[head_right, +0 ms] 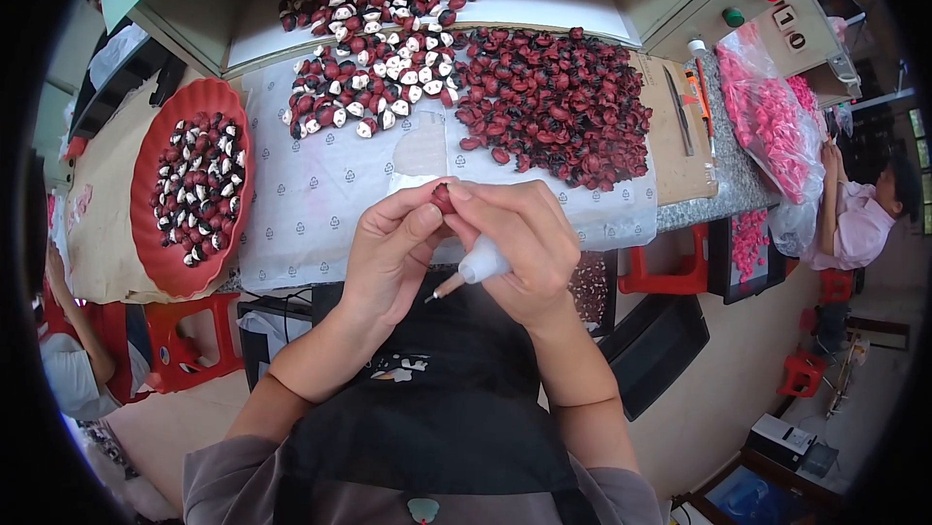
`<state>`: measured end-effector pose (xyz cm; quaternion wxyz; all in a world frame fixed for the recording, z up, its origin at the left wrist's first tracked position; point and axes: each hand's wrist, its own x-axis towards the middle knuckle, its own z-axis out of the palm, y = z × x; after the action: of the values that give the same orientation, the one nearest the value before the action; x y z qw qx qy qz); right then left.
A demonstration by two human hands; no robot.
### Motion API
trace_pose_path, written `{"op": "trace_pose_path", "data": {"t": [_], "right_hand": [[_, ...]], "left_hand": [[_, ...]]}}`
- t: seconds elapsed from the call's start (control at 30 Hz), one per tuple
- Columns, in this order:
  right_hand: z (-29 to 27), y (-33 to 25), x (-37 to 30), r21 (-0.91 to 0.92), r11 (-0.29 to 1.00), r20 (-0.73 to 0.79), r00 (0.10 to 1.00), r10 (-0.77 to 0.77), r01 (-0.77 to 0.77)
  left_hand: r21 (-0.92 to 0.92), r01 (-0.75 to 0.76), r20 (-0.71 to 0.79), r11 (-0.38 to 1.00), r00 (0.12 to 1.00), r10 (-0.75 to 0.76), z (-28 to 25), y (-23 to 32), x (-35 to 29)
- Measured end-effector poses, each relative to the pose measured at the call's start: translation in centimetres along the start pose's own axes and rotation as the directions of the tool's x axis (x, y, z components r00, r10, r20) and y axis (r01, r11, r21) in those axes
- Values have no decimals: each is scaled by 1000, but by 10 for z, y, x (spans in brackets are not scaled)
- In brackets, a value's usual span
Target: The person applies glue from a glue bottle to small toy parts and assembles them by hand at a workshop table.
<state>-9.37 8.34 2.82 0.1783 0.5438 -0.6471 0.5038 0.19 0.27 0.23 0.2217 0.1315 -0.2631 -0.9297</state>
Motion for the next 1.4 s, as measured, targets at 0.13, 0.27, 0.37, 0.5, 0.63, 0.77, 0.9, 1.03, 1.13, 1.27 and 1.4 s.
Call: {"op": "trace_pose_path", "data": {"t": [0.13, 0.27, 0.37, 0.5, 0.63, 0.77, 0.9, 1.03, 1.13, 1.27, 1.4], "right_hand": [[-7, -10, -13, 27, 1000, 3, 1000, 3, -4], [-8, -9, -14, 49, 999, 19, 1000, 20, -21], [-11, -11, -8, 193, 964, 69, 982, 175, -185], [-15, -11, -11, 550, 607, 247, 807, 537, -573], [-12, -10, -10, 641, 409, 324, 712, 623, -650], [-15, -7, -10, 598, 413, 359, 690, 628, -687], [-12, -6, -11, 577, 429, 355, 686, 635, -695], [-4, 3, -18, 496, 522, 303, 702, 645, -694], [0, -5, -18, 163, 939, 7, 952, 306, -303], [6, -17, -22, 95, 957, -74, 956, 283, -275], [-2, -13, -21, -44, 967, 34, 967, 252, -251]], "left_hand": [[229, -1, -94, 974, 995, 23, -1, -1, -12], [228, -18, 1, 973, 1000, 19, 0, 7, -12], [356, -102, 26, 929, 995, 99, 1, 15, -5], [702, -444, 256, 558, 887, 384, 3, 18, -5], [772, -586, 446, 246, 776, 446, 3, 23, -4], [782, -618, 540, 86, 739, 403, 0, 25, -2], [763, -646, 585, 7, 695, 418, -1, 25, 3], [825, -542, 445, 157, 795, 412, -9, 15, 5], [684, -462, 321, 565, 885, 337, -10, 7, 4], [263, -20, 112, 965, 994, -10, -9, 7, -2], [224, 47, 36, 974, 998, -56, -5, 14, -1]]}}
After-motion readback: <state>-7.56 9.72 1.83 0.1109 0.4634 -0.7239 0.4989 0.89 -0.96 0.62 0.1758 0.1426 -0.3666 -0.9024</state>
